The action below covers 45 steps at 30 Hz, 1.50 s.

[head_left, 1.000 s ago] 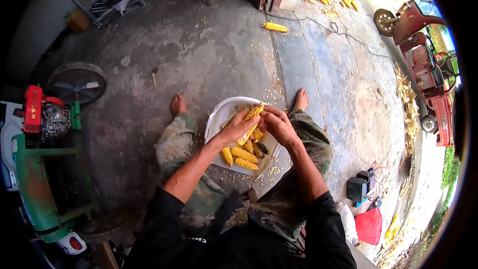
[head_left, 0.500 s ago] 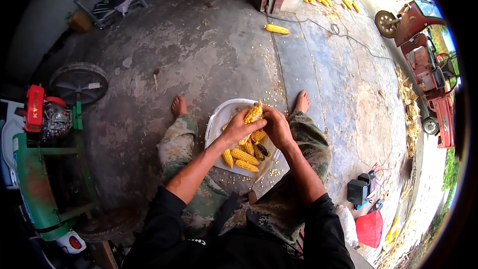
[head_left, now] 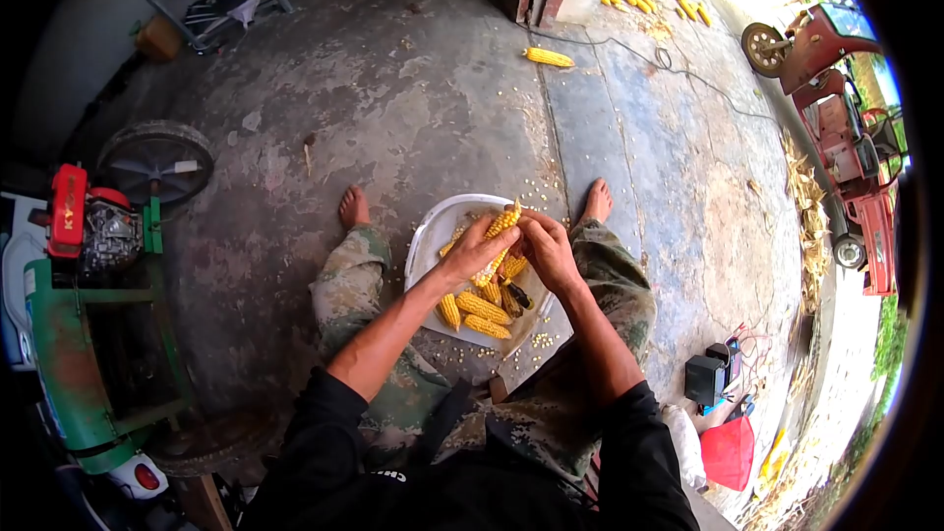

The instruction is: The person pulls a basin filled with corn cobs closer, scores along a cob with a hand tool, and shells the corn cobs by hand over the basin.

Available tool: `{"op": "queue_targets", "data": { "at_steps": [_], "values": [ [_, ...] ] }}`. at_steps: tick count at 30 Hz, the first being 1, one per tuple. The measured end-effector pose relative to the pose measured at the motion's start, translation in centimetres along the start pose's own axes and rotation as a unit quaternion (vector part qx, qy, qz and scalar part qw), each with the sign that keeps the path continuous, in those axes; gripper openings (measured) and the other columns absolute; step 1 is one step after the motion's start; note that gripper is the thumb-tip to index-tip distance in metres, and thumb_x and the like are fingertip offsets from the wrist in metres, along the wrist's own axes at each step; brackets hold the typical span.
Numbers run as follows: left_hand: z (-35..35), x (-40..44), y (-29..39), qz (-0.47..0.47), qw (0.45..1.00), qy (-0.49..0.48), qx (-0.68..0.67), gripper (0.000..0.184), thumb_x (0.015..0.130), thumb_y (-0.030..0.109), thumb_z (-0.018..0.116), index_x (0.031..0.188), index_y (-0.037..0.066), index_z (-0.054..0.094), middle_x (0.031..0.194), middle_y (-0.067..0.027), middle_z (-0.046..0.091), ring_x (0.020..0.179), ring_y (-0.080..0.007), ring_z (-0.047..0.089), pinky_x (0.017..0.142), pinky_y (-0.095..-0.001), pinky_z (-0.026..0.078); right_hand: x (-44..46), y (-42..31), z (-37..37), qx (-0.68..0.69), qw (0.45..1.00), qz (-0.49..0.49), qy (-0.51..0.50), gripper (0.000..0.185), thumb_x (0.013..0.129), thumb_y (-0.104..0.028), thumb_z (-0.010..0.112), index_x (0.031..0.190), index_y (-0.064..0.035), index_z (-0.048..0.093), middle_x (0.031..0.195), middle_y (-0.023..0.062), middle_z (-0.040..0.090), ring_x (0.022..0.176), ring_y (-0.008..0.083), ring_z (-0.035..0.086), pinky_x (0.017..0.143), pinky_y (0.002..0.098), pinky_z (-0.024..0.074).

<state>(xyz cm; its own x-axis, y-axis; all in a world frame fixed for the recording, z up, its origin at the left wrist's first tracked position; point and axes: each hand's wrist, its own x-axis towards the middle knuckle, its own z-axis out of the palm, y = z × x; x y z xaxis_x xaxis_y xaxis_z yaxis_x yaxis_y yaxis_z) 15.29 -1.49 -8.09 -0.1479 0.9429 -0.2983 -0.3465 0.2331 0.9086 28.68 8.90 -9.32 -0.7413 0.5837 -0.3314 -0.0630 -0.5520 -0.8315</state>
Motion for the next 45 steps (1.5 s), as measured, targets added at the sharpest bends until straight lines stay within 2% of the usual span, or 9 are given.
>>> {"op": "queue_targets", "data": {
  "at_steps": [6, 10, 15, 27, 31, 33, 37, 42, 45],
  "values": [
    [0.4, 0.4, -0.4, 0.009, 0.999, 0.02, -0.046, 0.035, 0.101, 0.033, 0.051, 0.12, 0.004, 0.051, 0.095, -0.0004, 0.058, 0.087, -0.007, 0.058, 0.068, -0.0208, 0.05, 0.3, 0.9, -0.4, -0.057, 0.998, -0.02, 0.025, 0.033, 0.092, -0.009, 0.046, 0.117, 0.0068, 0.06, 0.076, 0.0025, 0.058, 0.063, 0.0103, 0.054, 0.061, 0.0241, 0.0441],
    [-0.5, 0.4, -0.9, -0.046, 0.995, 0.009, -0.086, 0.036, 0.101, 0.035, 0.049, 0.119, 0.004, 0.052, 0.096, -0.0016, 0.058, 0.09, -0.008, 0.058, 0.072, -0.0225, 0.05, 0.0, -0.2, 0.1, -0.071, 0.997, -0.002, 0.019, 0.033, 0.097, -0.019, 0.051, 0.118, 0.0046, 0.061, 0.073, 0.0013, 0.056, 0.063, 0.0096, 0.052, 0.06, 0.0232, 0.0423],
    [-1.3, 0.9, -2.8, -0.038, 0.998, 0.007, 0.043, 0.043, 0.101, 0.033, 0.05, 0.128, 0.001, 0.053, 0.11, -0.0038, 0.059, 0.105, -0.0104, 0.055, 0.089, -0.0259, 0.047, 0.2, 0.5, -0.1, -0.082, 0.997, -0.001, -0.012, 0.038, 0.1, -0.028, 0.054, 0.12, 0.0032, 0.061, 0.073, -0.0001, 0.055, 0.065, 0.0085, 0.051, 0.06, 0.0229, 0.0417],
    [-1.4, 1.0, -4.8, 0.024, 0.995, 0.055, 0.082, 0.036, 0.098, 0.026, 0.057, 0.126, 0.002, 0.056, 0.112, -0.0034, 0.061, 0.103, -0.01, 0.056, 0.087, -0.0258, 0.047, 0.2, 2.3, -0.6, -0.074, 0.997, 0.004, 0.005, 0.031, 0.1, -0.021, 0.049, 0.114, 0.0036, 0.061, 0.087, 0.0008, 0.06, 0.076, 0.0077, 0.054, 0.068, 0.0227, 0.0461],
    [-0.8, 0.4, -3.1, -0.036, 0.996, 0.065, 0.057, 0.038, 0.095, 0.025, 0.061, 0.126, 0.002, 0.056, 0.11, -0.0039, 0.062, 0.1, -0.0102, 0.057, 0.085, -0.0262, 0.049, 0.1, 1.8, 0.1, -0.073, 0.997, -0.008, 0.008, 0.031, 0.098, -0.017, 0.044, 0.114, 0.0042, 0.061, 0.094, 0.0029, 0.061, 0.083, 0.0093, 0.056, 0.075, 0.0232, 0.0473],
    [-0.6, 0.4, -3.0, 0.006, 0.982, 0.117, 0.145, 0.042, 0.089, 0.027, 0.067, 0.12, 0.001, 0.057, 0.09, -0.0051, 0.065, 0.069, -0.0128, 0.062, 0.059, -0.0272, 0.05, 0.0, 1.5, -0.2, -0.11, 0.994, -0.009, -0.008, 0.033, 0.096, -0.014, 0.04, 0.116, 0.0051, 0.059, 0.1, 0.0053, 0.063, 0.089, 0.0108, 0.058, 0.08, 0.0234, 0.0475],
    [-0.6, 0.4, -2.9, 0.02, 0.973, 0.114, 0.202, 0.043, 0.087, 0.025, 0.068, 0.121, 0.001, 0.057, 0.095, -0.0058, 0.065, 0.077, -0.0126, 0.062, 0.064, -0.0277, 0.051, 0.1, 1.1, -0.2, -0.175, 0.983, -0.059, -0.02, 0.036, 0.096, -0.014, 0.04, 0.12, 0.0056, 0.058, 0.105, 0.0074, 0.063, 0.094, 0.0133, 0.06, 0.085, 0.0257, 0.049],
    [-1.2, 0.8, -2.7, 0.025, 0.996, 0.069, 0.046, 0.041, 0.097, 0.033, 0.054, 0.121, 0.0, 0.057, 0.103, -0.0074, 0.063, 0.093, -0.0134, 0.058, 0.08, -0.0293, 0.048, 0.1, 0.9, -0.2, -0.133, 0.991, -0.002, -0.007, 0.039, 0.095, -0.014, 0.039, 0.124, 0.0064, 0.056, 0.112, 0.0109, 0.061, 0.103, 0.0185, 0.06, 0.084, 0.0304, 0.0538],
    [-1.3, 1.0, -3.4, 0.039, 0.994, 0.074, 0.075, 0.042, 0.101, 0.036, 0.048, 0.12, 0.0, 0.057, 0.099, -0.007, 0.063, 0.091, -0.0133, 0.058, 0.08, -0.0287, 0.048, 0.1, 0.6, -0.1, -0.15, 0.989, 0.009, -0.01, 0.04, 0.099, -0.018, 0.04, 0.127, 0.0071, 0.053, 0.113, 0.0125, 0.062, 0.101, 0.0196, 0.061, 0.089, 0.0328, 0.0525]
  ]
}}
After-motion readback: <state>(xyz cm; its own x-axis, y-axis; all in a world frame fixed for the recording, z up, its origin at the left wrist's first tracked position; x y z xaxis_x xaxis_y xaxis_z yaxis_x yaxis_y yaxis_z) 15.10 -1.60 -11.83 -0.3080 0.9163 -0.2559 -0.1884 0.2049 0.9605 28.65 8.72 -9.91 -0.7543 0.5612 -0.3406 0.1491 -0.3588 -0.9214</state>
